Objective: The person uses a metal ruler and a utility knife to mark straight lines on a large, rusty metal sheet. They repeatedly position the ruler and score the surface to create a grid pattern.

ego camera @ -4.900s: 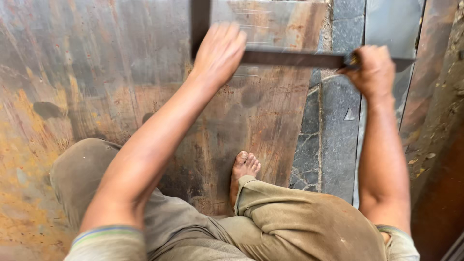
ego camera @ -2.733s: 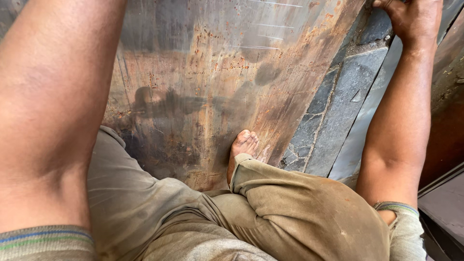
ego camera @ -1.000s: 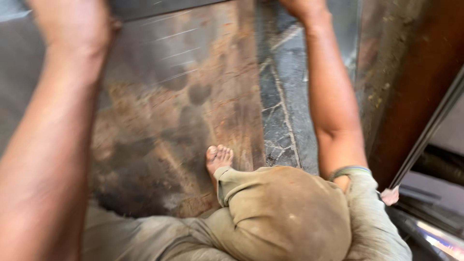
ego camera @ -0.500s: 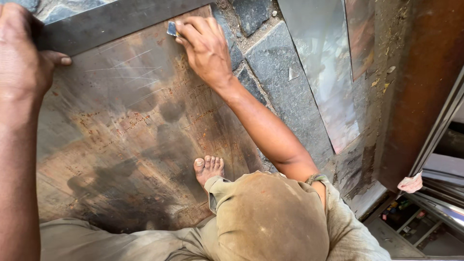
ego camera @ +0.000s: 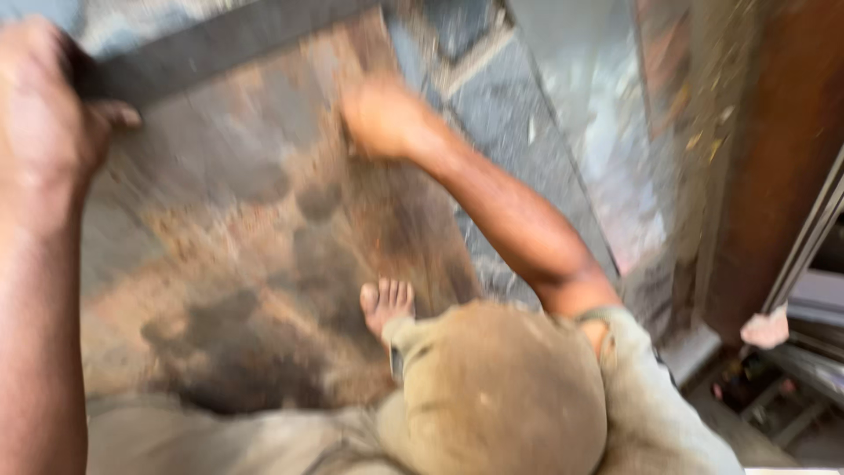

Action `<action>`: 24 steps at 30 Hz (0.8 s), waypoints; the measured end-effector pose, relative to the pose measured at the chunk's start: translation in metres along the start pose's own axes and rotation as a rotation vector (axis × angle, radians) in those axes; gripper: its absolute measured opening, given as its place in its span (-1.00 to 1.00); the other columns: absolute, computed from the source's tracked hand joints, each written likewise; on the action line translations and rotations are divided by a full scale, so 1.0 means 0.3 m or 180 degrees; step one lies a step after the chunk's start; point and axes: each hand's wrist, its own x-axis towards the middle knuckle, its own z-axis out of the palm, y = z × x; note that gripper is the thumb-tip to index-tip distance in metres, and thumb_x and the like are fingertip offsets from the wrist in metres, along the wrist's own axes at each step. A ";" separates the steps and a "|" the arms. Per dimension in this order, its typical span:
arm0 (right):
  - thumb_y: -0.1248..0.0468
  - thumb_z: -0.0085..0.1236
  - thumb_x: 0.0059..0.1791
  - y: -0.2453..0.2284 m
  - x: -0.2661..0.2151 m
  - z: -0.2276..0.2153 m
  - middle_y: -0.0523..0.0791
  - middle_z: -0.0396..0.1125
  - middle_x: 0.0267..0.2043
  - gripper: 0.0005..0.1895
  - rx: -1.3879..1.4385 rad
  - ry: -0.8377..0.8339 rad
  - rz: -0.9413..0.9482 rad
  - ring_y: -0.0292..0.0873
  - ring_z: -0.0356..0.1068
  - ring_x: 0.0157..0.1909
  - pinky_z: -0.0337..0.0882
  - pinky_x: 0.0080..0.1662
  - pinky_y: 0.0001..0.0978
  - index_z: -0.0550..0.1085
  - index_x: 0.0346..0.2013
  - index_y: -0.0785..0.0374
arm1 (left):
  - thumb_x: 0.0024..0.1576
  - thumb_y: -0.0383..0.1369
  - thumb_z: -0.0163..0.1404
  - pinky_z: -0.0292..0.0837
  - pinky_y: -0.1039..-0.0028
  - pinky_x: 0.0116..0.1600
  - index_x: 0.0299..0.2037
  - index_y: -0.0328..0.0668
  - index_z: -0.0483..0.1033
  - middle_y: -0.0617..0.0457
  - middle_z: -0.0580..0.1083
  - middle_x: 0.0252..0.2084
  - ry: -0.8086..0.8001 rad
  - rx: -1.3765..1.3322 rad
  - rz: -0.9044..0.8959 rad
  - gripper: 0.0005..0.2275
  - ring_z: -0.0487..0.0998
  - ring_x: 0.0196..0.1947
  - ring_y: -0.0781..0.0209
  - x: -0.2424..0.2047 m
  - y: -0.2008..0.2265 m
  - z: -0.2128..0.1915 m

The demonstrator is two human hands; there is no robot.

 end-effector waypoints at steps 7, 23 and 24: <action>0.26 0.31 0.04 0.019 -0.017 0.014 -0.16 0.40 -0.06 -0.77 0.1089 0.3179 -0.0217 -0.10 0.35 -0.02 0.37 0.03 -0.21 0.55 -0.03 0.20 | -0.14 -0.32 0.45 0.52 0.24 0.12 -0.20 -0.38 0.43 -0.15 0.48 -0.10 0.0033 0.0457 -0.0309 -0.54 0.53 -0.04 -0.02 -0.012 -0.058 0.050; 0.31 0.13 0.13 -0.068 -0.064 -0.025 -0.14 0.37 -0.17 -0.92 0.0967 0.1707 0.0309 -0.10 0.30 -0.15 0.33 -0.10 -0.19 0.54 -0.09 0.14 | -0.32 -0.32 0.51 0.50 0.21 0.02 -0.25 -0.35 0.48 -0.16 0.52 -0.13 0.0193 0.0964 0.0088 -0.48 0.52 -0.09 -0.09 0.000 -0.057 0.033; 0.31 0.14 0.18 -0.029 -0.053 -0.019 -0.13 0.36 -0.18 -0.94 0.0879 0.2464 0.0394 -0.10 0.29 -0.17 0.33 -0.12 -0.19 0.53 -0.07 0.19 | -0.29 -0.35 0.50 0.50 0.21 0.07 -0.24 -0.37 0.46 -0.17 0.51 -0.11 0.0138 0.0721 -0.0045 -0.49 0.52 -0.08 -0.07 -0.002 -0.057 0.040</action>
